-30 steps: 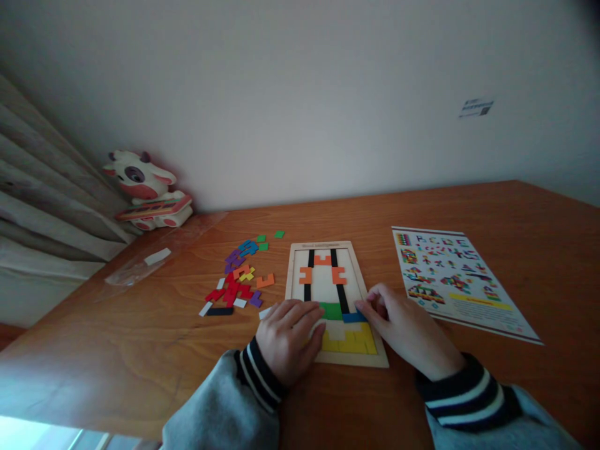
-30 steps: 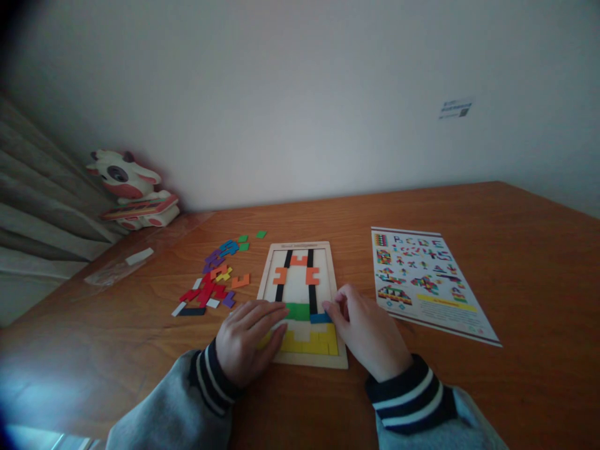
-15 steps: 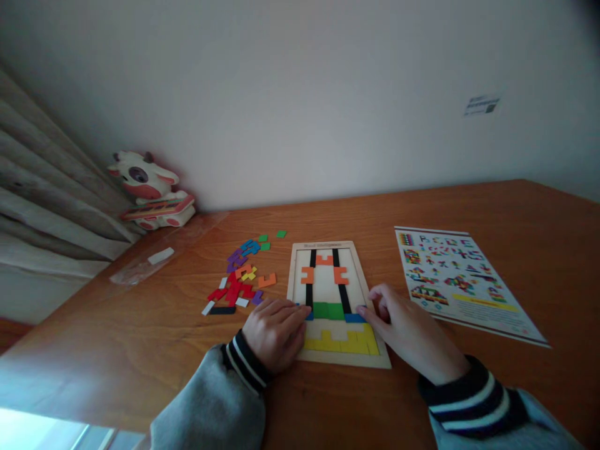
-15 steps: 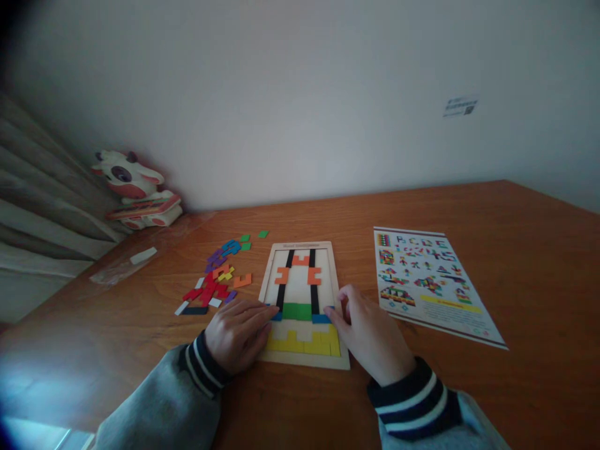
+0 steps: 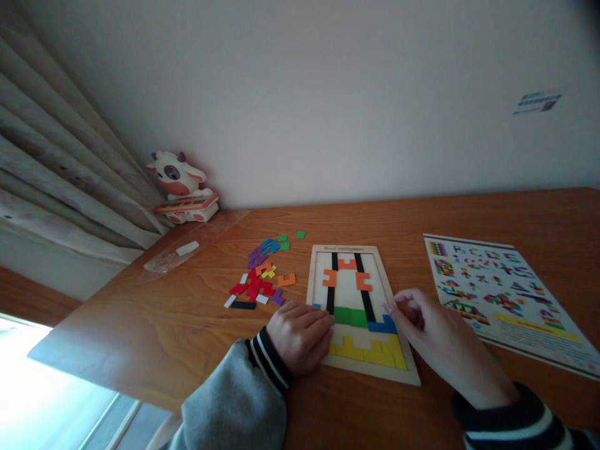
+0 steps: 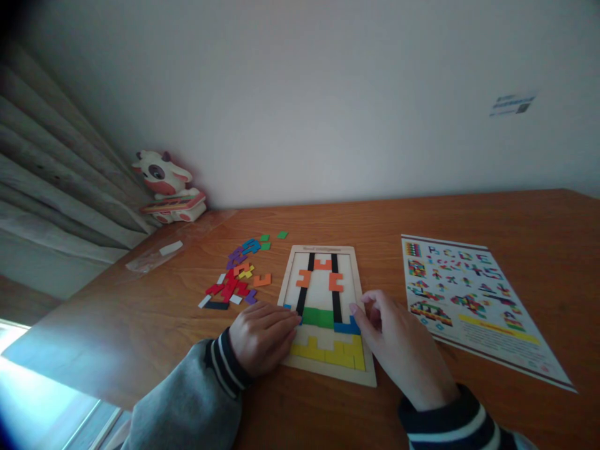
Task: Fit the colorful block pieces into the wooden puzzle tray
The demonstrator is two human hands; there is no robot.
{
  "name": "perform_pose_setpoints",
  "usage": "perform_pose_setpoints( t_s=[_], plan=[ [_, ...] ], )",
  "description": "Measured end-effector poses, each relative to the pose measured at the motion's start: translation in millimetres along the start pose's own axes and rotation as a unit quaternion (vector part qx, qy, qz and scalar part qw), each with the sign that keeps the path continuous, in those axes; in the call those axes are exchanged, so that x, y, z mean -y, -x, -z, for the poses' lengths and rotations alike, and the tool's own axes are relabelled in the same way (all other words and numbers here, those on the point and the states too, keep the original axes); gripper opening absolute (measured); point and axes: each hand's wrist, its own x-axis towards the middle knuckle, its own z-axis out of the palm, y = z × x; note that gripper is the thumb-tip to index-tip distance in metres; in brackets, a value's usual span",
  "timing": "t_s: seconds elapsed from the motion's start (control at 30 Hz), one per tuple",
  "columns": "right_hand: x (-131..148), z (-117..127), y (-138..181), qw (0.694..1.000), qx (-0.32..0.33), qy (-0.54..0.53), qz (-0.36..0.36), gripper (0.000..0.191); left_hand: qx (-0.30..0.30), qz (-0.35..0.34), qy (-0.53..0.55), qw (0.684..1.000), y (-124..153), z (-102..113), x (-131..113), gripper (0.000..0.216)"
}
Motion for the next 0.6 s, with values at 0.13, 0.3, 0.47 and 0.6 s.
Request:
perform_pose_setpoints(
  t_s=[0.13, 0.3, 0.47, 0.6],
  plan=[
    [-3.1, 3.1, -3.8, 0.999, -0.033, 0.002, -0.006, 0.034, -0.003, 0.042, -0.015, 0.999, 1.9, 1.5, 8.4, 0.021],
    [-0.6, 3.9, -9.8, 0.999, -0.054, 0.003, -0.003, 0.037, -0.019, 0.215, -0.098, 0.972, 11.8, 5.6, 42.5, 0.022],
    [11.0, 4.0, -14.9, 0.998, -0.061, -0.006, 0.006, 0.037, 0.061, 0.353, -0.171, 0.918, 24.7, 13.0, 77.2, 0.028],
    [15.0, 5.8, -16.8, 0.998, -0.063, -0.017, -0.001, 0.037, 0.124, 0.381, -0.184, 0.898, 24.8, 17.0, 90.0, 0.029]
  ],
)
